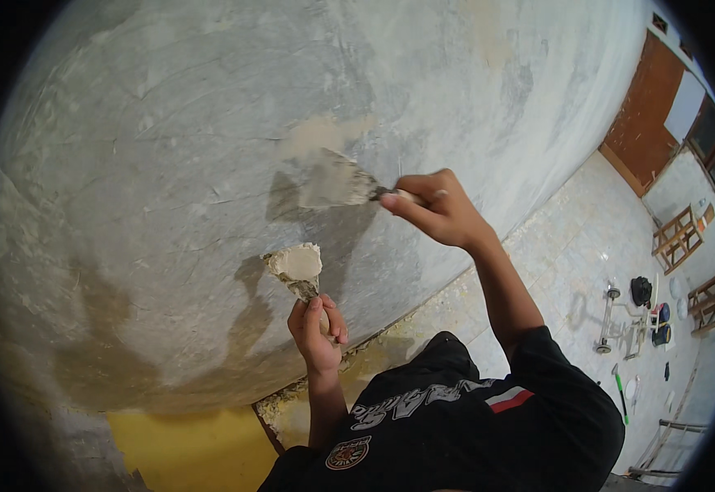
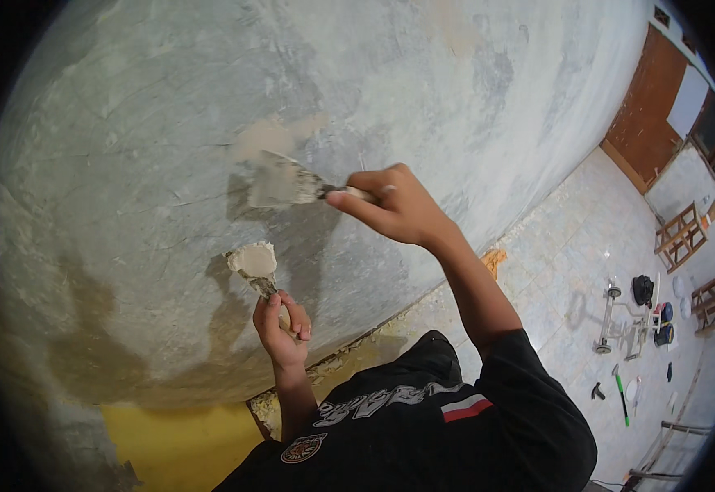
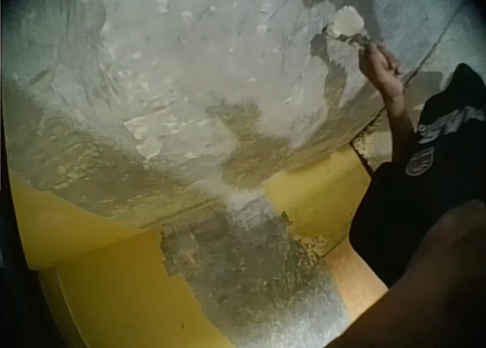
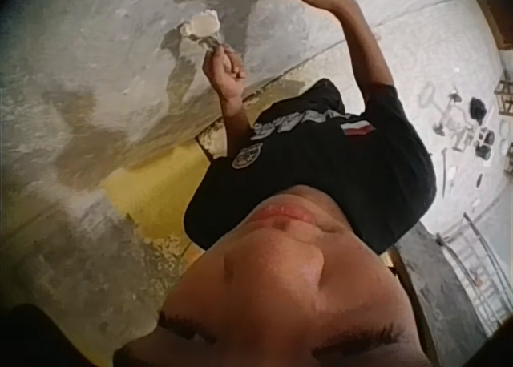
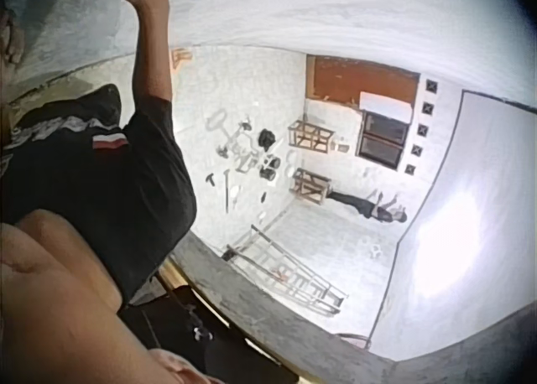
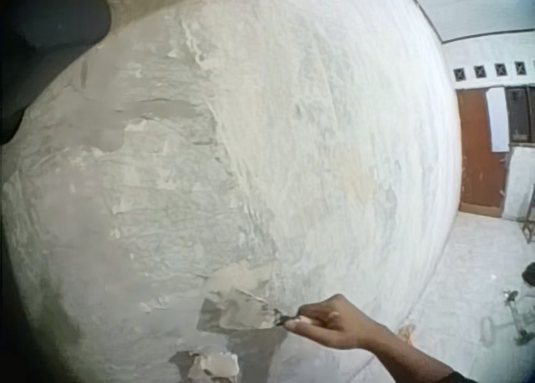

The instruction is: The person applies and spreads putty onto a wall using putty knives.

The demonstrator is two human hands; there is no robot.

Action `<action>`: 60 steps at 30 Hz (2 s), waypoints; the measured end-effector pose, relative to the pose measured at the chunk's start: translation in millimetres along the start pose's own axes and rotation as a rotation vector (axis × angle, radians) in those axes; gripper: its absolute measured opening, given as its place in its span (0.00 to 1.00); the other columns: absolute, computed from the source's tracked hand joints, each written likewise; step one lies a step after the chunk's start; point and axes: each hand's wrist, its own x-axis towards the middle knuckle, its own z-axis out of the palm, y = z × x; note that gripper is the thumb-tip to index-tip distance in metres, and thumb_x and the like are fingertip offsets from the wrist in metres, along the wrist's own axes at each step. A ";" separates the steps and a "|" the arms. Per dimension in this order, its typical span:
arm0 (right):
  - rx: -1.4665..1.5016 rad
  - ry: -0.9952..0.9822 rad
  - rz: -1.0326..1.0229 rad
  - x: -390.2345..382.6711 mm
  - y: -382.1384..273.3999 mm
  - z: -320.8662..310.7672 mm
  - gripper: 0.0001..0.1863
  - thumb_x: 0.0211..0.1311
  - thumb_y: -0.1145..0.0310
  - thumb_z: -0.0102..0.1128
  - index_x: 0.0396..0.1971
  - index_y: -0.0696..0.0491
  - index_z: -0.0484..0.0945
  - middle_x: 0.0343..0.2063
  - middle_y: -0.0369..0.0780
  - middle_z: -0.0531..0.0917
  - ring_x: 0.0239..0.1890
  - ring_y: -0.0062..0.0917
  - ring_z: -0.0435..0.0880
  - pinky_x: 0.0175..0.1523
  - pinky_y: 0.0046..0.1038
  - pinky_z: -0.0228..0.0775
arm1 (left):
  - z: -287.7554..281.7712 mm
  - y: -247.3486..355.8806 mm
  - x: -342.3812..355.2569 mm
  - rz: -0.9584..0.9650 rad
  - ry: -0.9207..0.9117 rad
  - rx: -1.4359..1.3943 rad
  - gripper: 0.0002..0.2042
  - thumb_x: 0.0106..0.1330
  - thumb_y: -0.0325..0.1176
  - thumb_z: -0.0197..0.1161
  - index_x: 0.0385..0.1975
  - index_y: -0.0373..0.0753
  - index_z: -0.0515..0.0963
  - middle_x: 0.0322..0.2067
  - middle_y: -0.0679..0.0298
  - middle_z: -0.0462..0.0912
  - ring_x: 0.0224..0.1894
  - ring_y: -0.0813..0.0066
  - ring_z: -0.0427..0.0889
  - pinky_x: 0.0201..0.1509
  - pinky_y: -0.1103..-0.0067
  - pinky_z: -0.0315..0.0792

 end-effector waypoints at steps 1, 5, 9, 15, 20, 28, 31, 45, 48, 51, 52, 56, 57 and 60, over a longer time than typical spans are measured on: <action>0.004 0.004 0.004 6.6 -1.0 3.7 0.28 0.66 0.50 0.62 0.14 0.58 0.74 0.07 0.37 0.65 0.12 0.20 0.64 0.21 0.29 0.55 | 2.8 -1.7 1.0 0.007 -0.006 0.000 0.13 0.72 0.38 0.52 0.30 0.34 0.72 0.11 0.66 0.65 0.10 0.79 0.62 0.13 0.81 0.57; -0.206 0.117 0.069 13.2 8.5 9.3 0.31 0.66 0.47 0.59 0.13 0.58 0.73 0.06 0.42 0.67 0.11 0.33 0.67 0.21 0.34 0.59 | 8.7 -2.6 4.6 0.018 -0.018 -0.026 0.13 0.72 0.38 0.53 0.30 0.34 0.72 0.11 0.66 0.65 0.10 0.78 0.62 0.13 0.81 0.57; -0.148 0.170 0.192 -14.7 48.2 3.1 0.30 0.67 0.48 0.60 0.13 0.59 0.73 0.07 0.40 0.64 0.11 0.28 0.63 0.21 0.33 0.56 | -1.7 1.7 0.2 0.033 -0.004 -0.010 0.13 0.73 0.38 0.52 0.30 0.34 0.72 0.11 0.66 0.65 0.10 0.79 0.62 0.13 0.81 0.57; 0.169 0.097 0.323 -53.4 40.8 -6.3 0.26 0.68 0.52 0.61 0.19 0.60 0.80 0.09 0.30 0.62 0.16 0.14 0.58 0.21 0.25 0.49 | -13.2 2.7 -3.5 0.044 0.009 0.047 0.13 0.75 0.39 0.48 0.33 0.37 0.71 0.11 0.67 0.62 0.09 0.78 0.61 0.13 0.80 0.58; 0.544 -0.109 0.352 -68.4 11.0 -6.6 0.23 0.69 0.54 0.60 0.23 0.60 0.83 0.11 0.28 0.65 0.17 0.11 0.60 0.22 0.23 0.49 | -2.9 2.3 5.1 0.082 -0.025 0.126 0.12 0.75 0.37 0.49 0.32 0.35 0.72 0.12 0.66 0.65 0.10 0.79 0.61 0.13 0.80 0.58; 0.087 -0.147 0.221 -52.1 -28.4 20.0 0.19 0.64 0.58 0.67 0.24 0.61 0.82 0.09 0.37 0.63 0.15 0.16 0.61 0.21 0.27 0.52 | -2.6 8.6 6.2 0.236 -0.039 0.244 0.13 0.74 0.36 0.50 0.29 0.35 0.72 0.10 0.66 0.65 0.10 0.79 0.62 0.13 0.80 0.57; 0.082 -0.082 0.188 -56.6 -8.4 8.1 0.21 0.65 0.56 0.66 0.22 0.60 0.80 0.09 0.34 0.61 0.16 0.15 0.58 0.21 0.27 0.50 | -5.7 15.8 8.2 0.220 0.013 0.093 0.13 0.74 0.38 0.50 0.28 0.37 0.71 0.10 0.68 0.62 0.09 0.78 0.61 0.12 0.80 0.57; -0.025 0.142 0.010 14.6 25.8 13.5 0.23 0.65 0.53 0.63 0.22 0.60 0.79 0.09 0.39 0.64 0.13 0.23 0.61 0.22 0.30 0.57 | 9.5 16.1 15.6 0.114 0.047 0.026 0.14 0.74 0.42 0.50 0.31 0.40 0.71 0.10 0.69 0.61 0.08 0.79 0.59 0.10 0.81 0.55; -0.062 0.177 0.061 10.7 36.2 15.1 0.24 0.66 0.53 0.62 0.22 0.61 0.79 0.09 0.39 0.64 0.13 0.23 0.62 0.22 0.29 0.56 | 10.7 22.9 19.4 0.116 -0.003 -0.005 0.13 0.75 0.41 0.49 0.31 0.40 0.72 0.10 0.69 0.61 0.07 0.79 0.58 0.10 0.81 0.55; -0.007 0.157 0.119 -9.3 48.8 11.9 0.24 0.67 0.53 0.62 0.21 0.61 0.79 0.09 0.37 0.64 0.14 0.19 0.62 0.22 0.28 0.54 | 10.6 35.1 19.0 0.061 -0.039 -0.021 0.13 0.76 0.41 0.48 0.32 0.40 0.73 0.10 0.69 0.61 0.07 0.80 0.57 0.10 0.82 0.55; 0.041 0.129 0.161 -17.3 51.5 11.8 0.24 0.67 0.53 0.62 0.21 0.60 0.80 0.09 0.35 0.64 0.15 0.17 0.62 0.22 0.27 0.53 | 9.9 39.6 18.8 0.047 -0.071 -0.032 0.13 0.76 0.41 0.48 0.32 0.39 0.73 0.10 0.69 0.61 0.07 0.80 0.57 0.10 0.82 0.54; 0.240 0.113 0.170 -47.0 56.1 23.3 0.23 0.68 0.54 0.61 0.23 0.59 0.82 0.11 0.30 0.66 0.18 0.12 0.62 0.23 0.24 0.51 | 10.5 55.9 17.5 -0.001 -0.102 -0.006 0.13 0.76 0.40 0.48 0.33 0.39 0.73 0.10 0.68 0.62 0.06 0.81 0.56 0.09 0.82 0.53; 0.401 0.094 0.221 -52.6 50.1 28.4 0.22 0.69 0.54 0.61 0.25 0.59 0.83 0.12 0.29 0.66 0.18 0.12 0.62 0.23 0.23 0.51 | 13.3 60.5 17.1 0.000 -0.102 -0.005 0.13 0.76 0.40 0.48 0.33 0.39 0.73 0.10 0.68 0.62 0.06 0.81 0.56 0.09 0.82 0.53; 0.596 -0.019 0.301 -63.7 38.4 44.4 0.20 0.71 0.55 0.59 0.29 0.57 0.84 0.13 0.28 0.66 0.19 0.11 0.62 0.24 0.20 0.51 | 19.6 69.9 20.6 -0.028 -0.112 0.066 0.13 0.76 0.40 0.48 0.33 0.38 0.72 0.09 0.68 0.61 0.06 0.81 0.56 0.09 0.83 0.53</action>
